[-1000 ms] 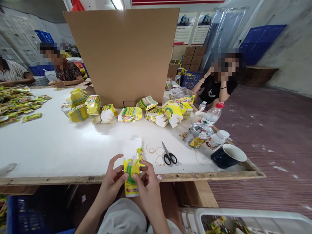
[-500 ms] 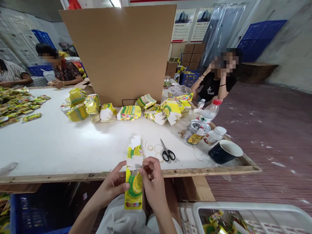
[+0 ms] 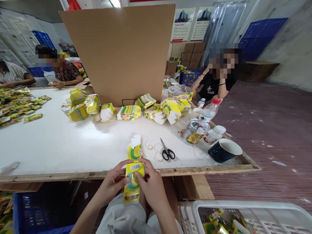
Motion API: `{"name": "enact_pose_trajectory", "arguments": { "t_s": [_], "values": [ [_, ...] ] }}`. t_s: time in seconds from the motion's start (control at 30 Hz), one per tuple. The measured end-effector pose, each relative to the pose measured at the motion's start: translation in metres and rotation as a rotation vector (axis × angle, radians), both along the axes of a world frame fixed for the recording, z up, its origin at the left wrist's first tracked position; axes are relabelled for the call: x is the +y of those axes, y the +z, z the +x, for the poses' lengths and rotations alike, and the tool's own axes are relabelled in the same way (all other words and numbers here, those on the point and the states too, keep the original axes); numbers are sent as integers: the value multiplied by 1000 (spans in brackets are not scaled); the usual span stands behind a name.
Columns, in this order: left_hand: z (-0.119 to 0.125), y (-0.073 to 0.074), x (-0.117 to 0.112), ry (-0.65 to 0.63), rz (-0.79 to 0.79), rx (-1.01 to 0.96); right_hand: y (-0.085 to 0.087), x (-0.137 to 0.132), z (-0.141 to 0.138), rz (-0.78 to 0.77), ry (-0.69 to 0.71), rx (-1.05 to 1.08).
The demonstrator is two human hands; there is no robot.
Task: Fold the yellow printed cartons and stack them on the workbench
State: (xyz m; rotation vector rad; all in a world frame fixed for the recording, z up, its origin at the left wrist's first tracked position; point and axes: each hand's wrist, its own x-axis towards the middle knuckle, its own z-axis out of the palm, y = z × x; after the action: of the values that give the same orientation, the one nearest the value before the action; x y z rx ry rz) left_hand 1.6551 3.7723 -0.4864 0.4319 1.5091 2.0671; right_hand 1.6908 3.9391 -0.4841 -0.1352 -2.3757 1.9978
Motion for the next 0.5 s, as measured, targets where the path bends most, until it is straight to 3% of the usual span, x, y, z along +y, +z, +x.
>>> {"name": "enact_pose_trajectory", "arguments": {
  "t_s": [0.17,0.3,0.43,0.5],
  "values": [
    [0,-1,0,34,43,-97,-2,0,1,80,-15,-40],
    [-1,-2,0,13,40,-134,-3,6,-2,44,-84,37],
    [6,0,16,-44,80,-119,6,13,2,-28,-110,101],
    [10,-1,28,-52,84,-60,15,31,16,50,-96,95]
  ]
}}
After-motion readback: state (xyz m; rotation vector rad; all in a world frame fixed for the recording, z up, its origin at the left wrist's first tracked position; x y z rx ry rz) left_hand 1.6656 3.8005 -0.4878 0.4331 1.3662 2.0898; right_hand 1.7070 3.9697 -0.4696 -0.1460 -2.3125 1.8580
